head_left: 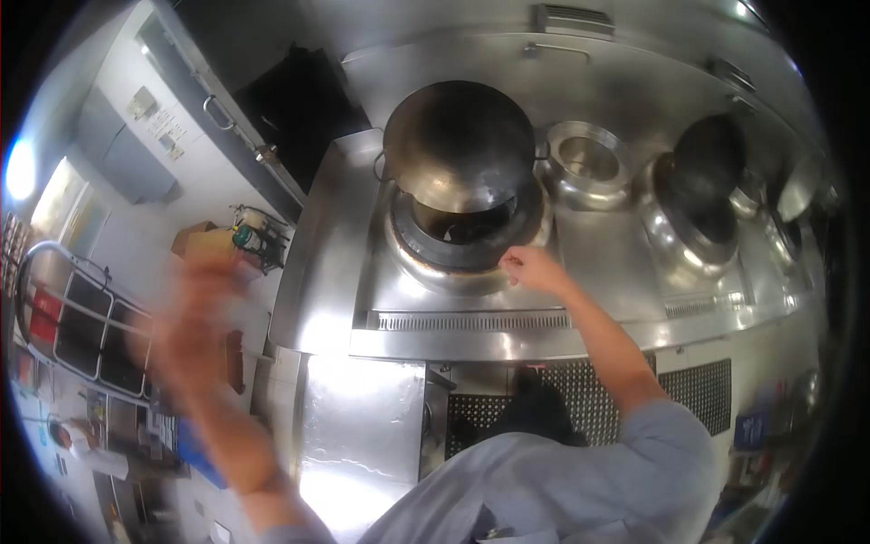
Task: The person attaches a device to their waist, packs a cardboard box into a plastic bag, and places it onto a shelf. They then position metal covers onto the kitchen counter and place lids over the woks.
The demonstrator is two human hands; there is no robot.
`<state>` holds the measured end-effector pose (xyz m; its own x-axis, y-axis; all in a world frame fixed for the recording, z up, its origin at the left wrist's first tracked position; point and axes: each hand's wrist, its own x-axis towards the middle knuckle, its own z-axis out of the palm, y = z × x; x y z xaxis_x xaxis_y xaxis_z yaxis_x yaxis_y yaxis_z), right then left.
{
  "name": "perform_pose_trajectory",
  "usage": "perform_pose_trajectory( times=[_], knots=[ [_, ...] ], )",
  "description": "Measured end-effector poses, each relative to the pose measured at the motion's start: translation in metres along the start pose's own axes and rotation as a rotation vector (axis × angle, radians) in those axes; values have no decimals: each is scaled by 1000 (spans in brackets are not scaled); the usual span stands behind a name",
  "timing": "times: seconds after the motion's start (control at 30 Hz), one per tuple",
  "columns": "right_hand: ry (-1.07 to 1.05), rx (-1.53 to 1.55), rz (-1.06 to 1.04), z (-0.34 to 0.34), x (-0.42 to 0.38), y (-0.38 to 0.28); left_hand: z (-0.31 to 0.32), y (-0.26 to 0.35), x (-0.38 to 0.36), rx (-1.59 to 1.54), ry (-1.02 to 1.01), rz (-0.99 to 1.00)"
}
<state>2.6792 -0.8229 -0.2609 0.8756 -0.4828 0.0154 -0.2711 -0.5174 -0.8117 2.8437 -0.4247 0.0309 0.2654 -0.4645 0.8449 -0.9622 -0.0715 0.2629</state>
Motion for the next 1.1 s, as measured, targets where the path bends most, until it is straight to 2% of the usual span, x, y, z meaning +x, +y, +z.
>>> perform_pose_trajectory(
  times=[0.07,0.13,0.2,0.3,0.33,0.37,0.43,0.5,0.57,0.63,0.7,0.77,0.87,0.97,1.0,1.07,1.1],
  knots=[
    [16,19,-27,-5,38,11,96,3,-49,-27,-552,-163],
    [-8,83,-27,-3,66,33,167,-50,-114,-192,-701,-585],
    [-29,176,-3,4,70,46,212,-88,-147,-184,-648,-795],
    [-144,378,35,31,50,76,250,-133,-158,-449,-382,-1207],
    [-174,317,14,32,34,76,268,-155,-170,-533,-220,-1153],
    [-247,312,45,30,16,76,279,-156,-157,-448,-174,-1182],
    [-349,357,130,27,-10,89,301,-193,-154,-465,-137,-1135],
    [-408,449,244,25,-38,107,323,-216,-127,-547,-41,-1176],
    [-355,366,262,19,-57,131,337,-246,-89,-444,-129,-1123],
    [-254,309,341,2,-69,148,361,-308,-68,-284,-232,-1109],
    [-111,279,491,-24,-87,150,389,-376,-54,-31,-322,-929],
    [76,328,556,-42,-121,155,411,-386,-25,-26,-374,-975],
    [363,244,739,-57,-177,148,471,-475,-39,12,-405,-908],
    [499,316,908,-51,-237,132,472,-444,-7,-186,-408,-1015],
    [526,339,928,-41,-256,130,473,-437,8,-160,-325,-902],
    [562,377,956,-28,-264,125,456,-375,77,-324,-210,-867],
    [556,387,968,-26,-266,116,443,-349,112,-396,-236,-899]
  ],
)
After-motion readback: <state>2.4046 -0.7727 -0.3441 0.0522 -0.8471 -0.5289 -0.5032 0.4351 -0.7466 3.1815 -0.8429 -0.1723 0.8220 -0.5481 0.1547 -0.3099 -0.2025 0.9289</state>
